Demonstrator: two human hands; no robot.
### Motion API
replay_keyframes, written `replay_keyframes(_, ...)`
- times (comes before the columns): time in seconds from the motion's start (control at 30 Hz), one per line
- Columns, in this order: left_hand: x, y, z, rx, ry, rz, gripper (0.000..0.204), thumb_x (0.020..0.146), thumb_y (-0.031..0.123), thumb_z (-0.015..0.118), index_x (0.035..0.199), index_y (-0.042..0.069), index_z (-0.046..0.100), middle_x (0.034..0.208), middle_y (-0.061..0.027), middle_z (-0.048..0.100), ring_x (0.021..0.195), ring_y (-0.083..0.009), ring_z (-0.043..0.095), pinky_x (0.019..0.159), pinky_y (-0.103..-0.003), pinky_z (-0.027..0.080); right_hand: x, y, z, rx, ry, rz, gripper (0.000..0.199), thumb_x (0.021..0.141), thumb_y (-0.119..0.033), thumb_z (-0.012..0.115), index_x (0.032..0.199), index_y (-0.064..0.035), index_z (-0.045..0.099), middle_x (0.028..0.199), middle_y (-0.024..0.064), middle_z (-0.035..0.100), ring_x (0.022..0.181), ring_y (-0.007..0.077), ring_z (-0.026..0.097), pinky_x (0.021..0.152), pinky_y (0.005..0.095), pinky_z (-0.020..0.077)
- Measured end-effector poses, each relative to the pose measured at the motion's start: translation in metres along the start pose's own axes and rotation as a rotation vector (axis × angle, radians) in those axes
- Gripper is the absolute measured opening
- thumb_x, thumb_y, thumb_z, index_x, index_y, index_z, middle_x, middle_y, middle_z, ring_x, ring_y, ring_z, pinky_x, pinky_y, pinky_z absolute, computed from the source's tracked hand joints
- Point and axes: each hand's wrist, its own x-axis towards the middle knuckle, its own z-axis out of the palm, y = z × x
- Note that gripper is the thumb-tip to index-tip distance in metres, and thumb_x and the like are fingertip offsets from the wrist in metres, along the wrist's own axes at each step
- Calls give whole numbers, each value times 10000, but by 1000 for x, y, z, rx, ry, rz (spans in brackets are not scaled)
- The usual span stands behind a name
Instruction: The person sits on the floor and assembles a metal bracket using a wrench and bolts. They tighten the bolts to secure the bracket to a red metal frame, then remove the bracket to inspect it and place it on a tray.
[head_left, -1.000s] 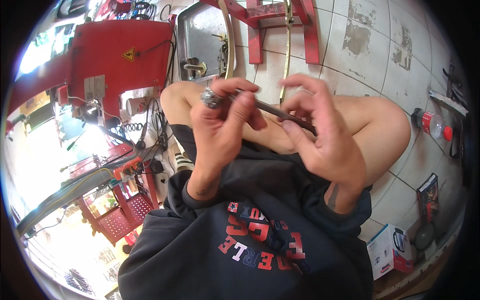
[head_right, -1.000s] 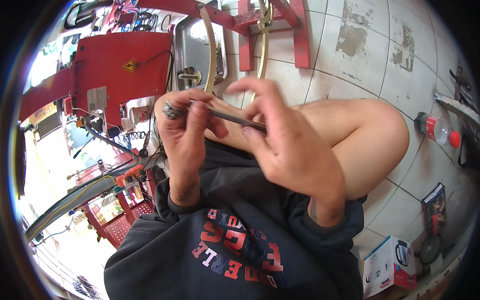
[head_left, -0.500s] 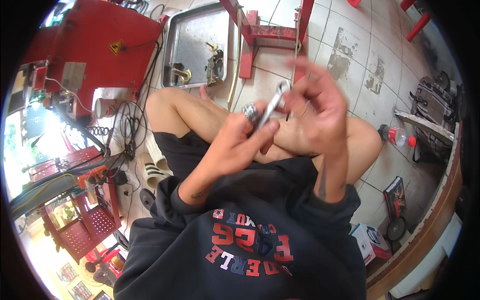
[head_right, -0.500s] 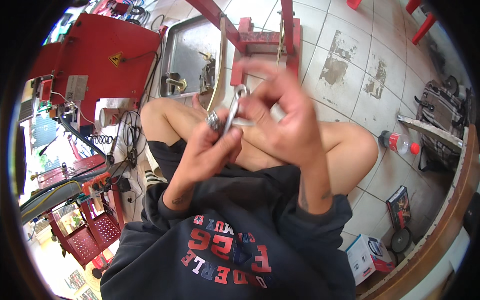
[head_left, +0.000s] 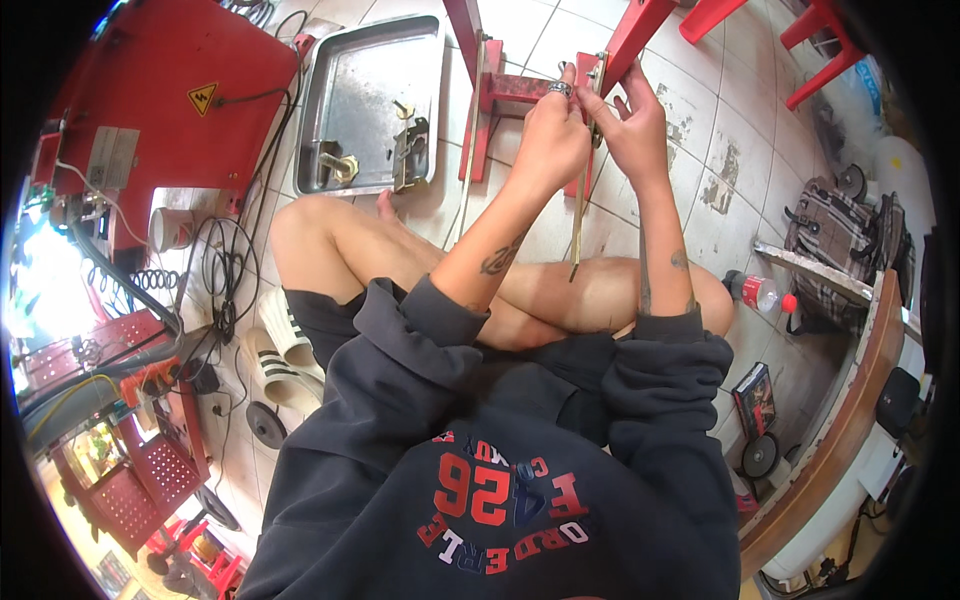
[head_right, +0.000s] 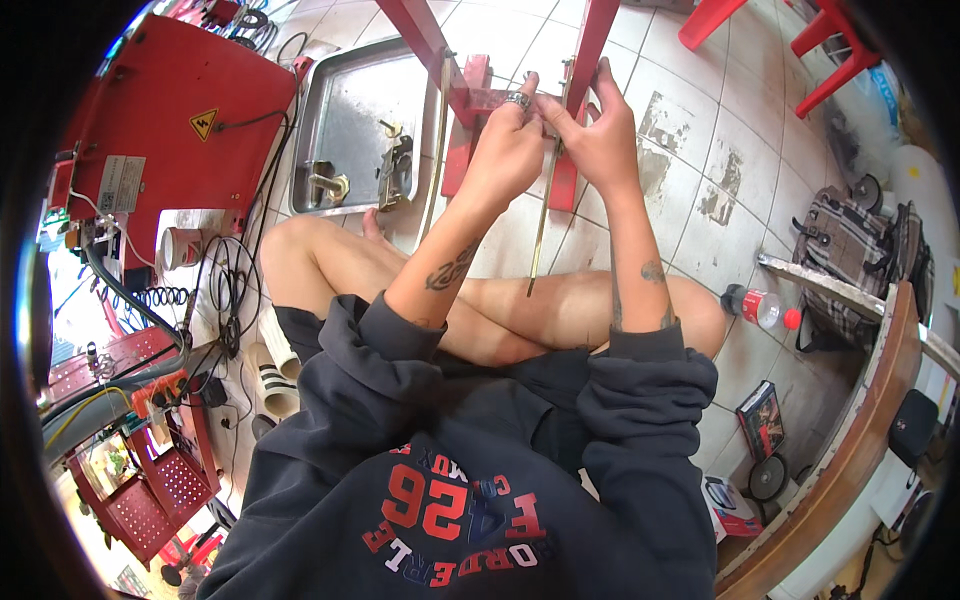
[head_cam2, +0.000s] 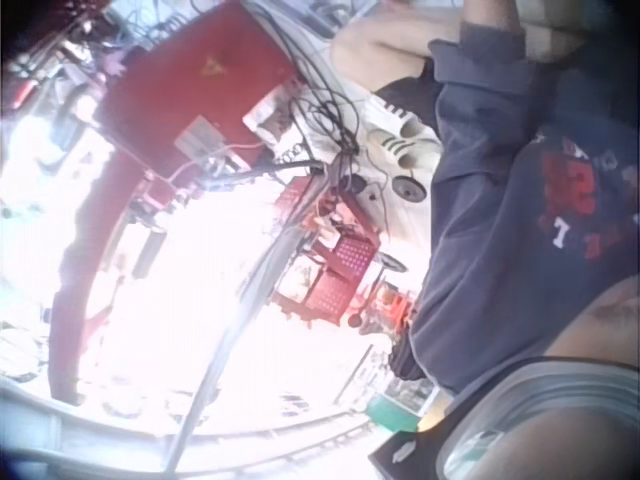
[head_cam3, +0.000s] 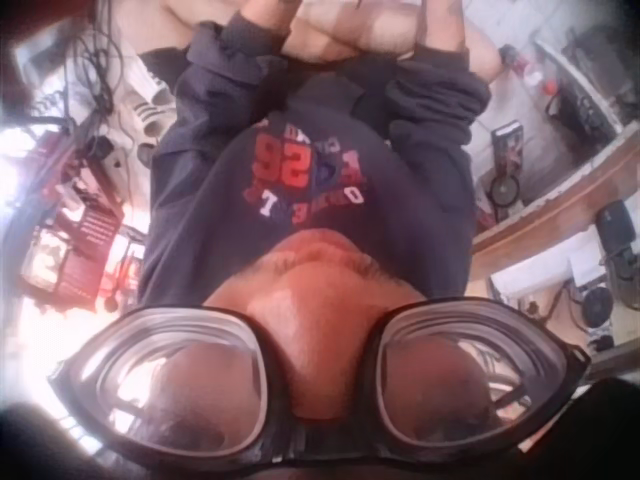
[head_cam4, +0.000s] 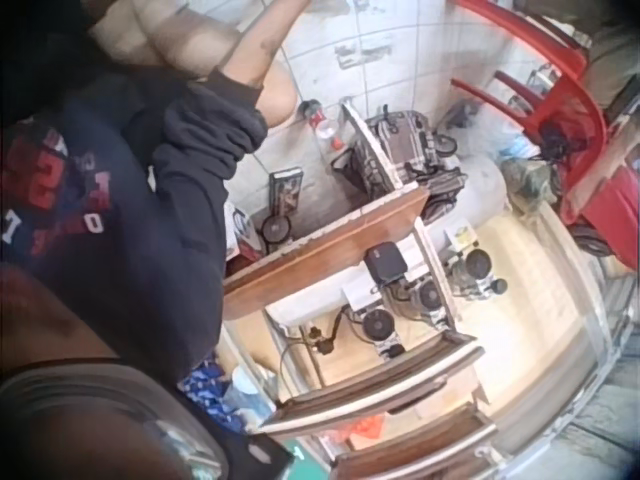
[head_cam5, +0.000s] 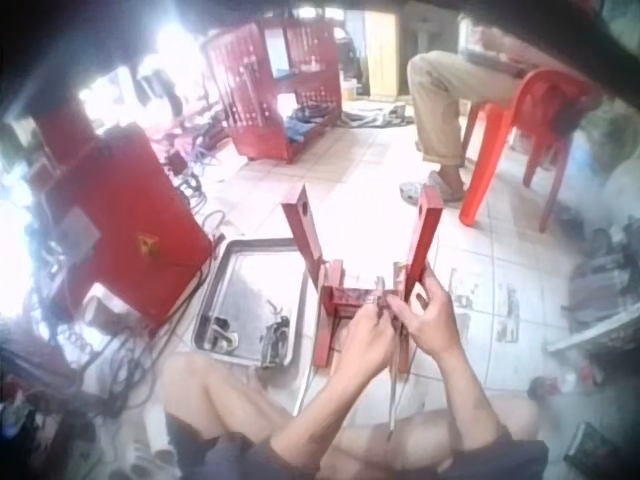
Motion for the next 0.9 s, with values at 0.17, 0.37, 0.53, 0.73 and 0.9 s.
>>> replay_keyframes(0.17,13,13,10,-30,-22,-79,413,913,55,465,1255,-176,462,958,-322,644,916,-406,655,834,-443,485,-3,20,-1,65,68,-22,608,862,-67,642,1405,72,405,1265,155,595,1178,200,569,988,340,476)
replay_keyframes(0.37,23,9,7,-54,-197,-52,552,945,71,453,1455,-79,309,872,-123,640,692,-141,607,696,-297,533,1,13,-3,144,21,41,622,900,-80,583,1433,110,324,1168,166,638,1048,169,638,957,292,487)
replay_keyframes(0.53,18,25,-5,-102,-238,-191,602,895,41,502,1462,-56,326,807,-44,596,642,-84,548,585,-243,539,-1,17,-1,-25,51,4,627,903,-60,579,1441,108,304,1159,164,640,1002,169,652,948,296,497)
replay_keyframes(0.73,26,25,-2,17,-169,-109,572,895,106,539,1427,-51,401,790,-83,632,671,-110,592,594,-268,525,3,27,-7,29,20,7,625,907,-74,591,1439,100,312,1357,210,532,1109,177,606,998,315,478)
replay_keyframes(0.9,21,25,-6,189,-72,-89,528,913,136,539,1399,-48,446,958,-193,700,752,-175,647,718,-316,514,2,28,-6,16,35,-10,615,902,-109,601,1414,116,345,1378,226,513,1150,214,597,1023,344,461)
